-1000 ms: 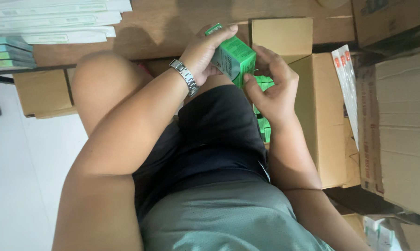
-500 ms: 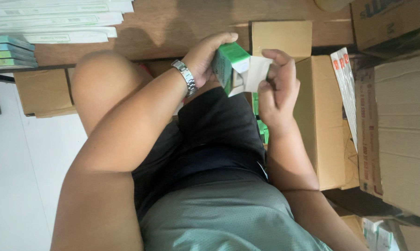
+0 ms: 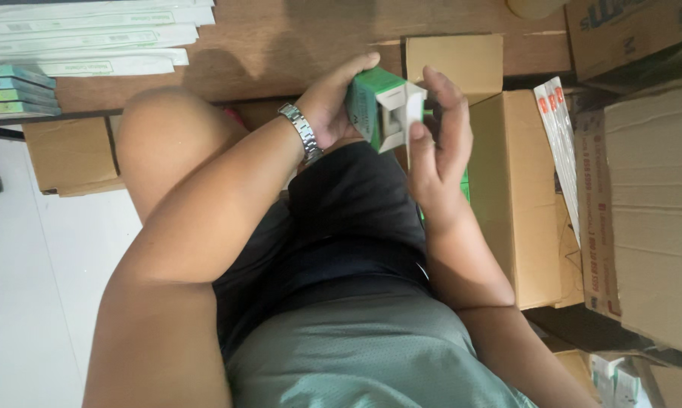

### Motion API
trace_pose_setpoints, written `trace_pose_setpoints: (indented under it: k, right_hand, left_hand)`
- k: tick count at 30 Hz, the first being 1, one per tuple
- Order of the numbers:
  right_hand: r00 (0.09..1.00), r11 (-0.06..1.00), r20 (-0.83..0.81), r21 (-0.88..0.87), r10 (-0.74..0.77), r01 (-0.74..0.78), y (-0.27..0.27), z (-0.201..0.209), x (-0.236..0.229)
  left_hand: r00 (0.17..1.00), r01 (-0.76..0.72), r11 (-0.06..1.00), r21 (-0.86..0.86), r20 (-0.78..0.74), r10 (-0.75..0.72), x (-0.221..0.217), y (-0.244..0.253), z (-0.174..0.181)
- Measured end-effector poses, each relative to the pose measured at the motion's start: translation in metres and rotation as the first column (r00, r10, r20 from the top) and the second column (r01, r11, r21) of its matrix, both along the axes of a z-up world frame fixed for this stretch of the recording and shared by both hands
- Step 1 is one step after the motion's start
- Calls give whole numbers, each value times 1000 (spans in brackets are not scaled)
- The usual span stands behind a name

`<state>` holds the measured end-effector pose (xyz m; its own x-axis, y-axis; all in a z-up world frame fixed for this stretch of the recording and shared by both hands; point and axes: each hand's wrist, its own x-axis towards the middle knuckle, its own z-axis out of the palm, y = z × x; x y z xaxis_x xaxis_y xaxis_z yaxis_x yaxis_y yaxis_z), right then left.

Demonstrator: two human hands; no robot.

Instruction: The person sits on the floor and repeatedly picks up small green boxes from a cardboard box, then places them onto a shelf to form a neat stack. The person handles the boxes one at a time throughout the clip.

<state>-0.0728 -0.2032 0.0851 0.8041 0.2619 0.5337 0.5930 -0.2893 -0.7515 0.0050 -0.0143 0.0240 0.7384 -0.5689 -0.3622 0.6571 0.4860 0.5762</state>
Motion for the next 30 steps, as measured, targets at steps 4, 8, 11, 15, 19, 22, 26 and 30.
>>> trace_pose_setpoints:
  k: [4,8,11,15,19,22,26,30]
  right_hand:
    - [995,987,59,-134,-80,87,12,-6,5]
    - [972,964,194,-201,-132,171,20,-13,7]
    - [969,970,207,-169,-137,173,21,-15,8]
    - [962,966,224,-166,-158,198,21,-18,10]
    - [950,940,271,-257,-153,225,23,-21,7]
    - [949,907,284,-350,-135,234,27,-21,9]
    - [967,878,214,-425,-139,220,33,-13,15]
    - [963,878,246,-430,-109,209,28,20,19]
  left_hand:
    - [998,-68,994,86,-11,69,-4,-5,8]
    - [995,-93,987,130,-11,96,-8,-6,11]
    - [994,-99,986,137,-24,103,-8,-4,9]
    - [995,-97,993,70,7,97,-8,-4,6]
    - [995,-95,994,47,-7,96,-8,-6,0]
    - [989,-135,990,28,-58,136,-3,-3,-4]
    - [969,-239,971,16,-58,239,0,-1,-3]
    - [964,-265,959,-103,-32,263,4,0,8]
